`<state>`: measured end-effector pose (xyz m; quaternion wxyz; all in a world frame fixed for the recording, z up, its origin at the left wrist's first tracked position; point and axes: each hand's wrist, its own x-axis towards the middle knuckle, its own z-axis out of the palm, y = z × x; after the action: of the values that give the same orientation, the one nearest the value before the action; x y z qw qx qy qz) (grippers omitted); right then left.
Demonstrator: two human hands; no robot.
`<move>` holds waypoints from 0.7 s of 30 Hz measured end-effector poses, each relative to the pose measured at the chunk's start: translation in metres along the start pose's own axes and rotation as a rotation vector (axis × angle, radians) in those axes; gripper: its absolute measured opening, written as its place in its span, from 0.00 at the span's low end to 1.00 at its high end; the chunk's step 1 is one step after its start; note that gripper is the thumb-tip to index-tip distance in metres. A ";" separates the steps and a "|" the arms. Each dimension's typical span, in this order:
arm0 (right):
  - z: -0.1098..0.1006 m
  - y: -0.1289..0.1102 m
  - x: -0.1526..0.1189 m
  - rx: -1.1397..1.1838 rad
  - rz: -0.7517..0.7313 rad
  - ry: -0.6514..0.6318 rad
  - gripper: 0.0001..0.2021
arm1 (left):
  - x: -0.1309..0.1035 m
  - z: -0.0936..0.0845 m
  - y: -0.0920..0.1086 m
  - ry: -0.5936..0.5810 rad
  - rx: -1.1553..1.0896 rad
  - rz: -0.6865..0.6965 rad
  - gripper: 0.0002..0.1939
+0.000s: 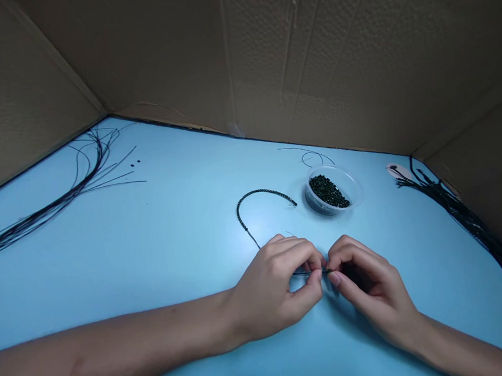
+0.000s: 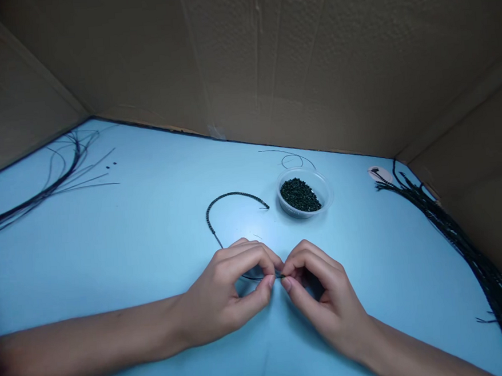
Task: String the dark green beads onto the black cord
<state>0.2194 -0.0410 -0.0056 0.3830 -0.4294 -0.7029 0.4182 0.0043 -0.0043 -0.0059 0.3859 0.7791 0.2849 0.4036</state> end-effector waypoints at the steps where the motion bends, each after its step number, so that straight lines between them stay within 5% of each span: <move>1: 0.000 0.000 0.000 -0.001 0.000 -0.005 0.04 | 0.000 0.000 0.000 -0.001 0.005 0.000 0.06; 21: -0.001 0.001 -0.001 -0.006 -0.016 -0.035 0.04 | 0.000 0.000 0.000 -0.016 -0.017 0.007 0.05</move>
<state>0.2206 -0.0413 -0.0063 0.3728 -0.4177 -0.7140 0.4204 0.0039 -0.0041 -0.0058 0.3936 0.7798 0.2757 0.4012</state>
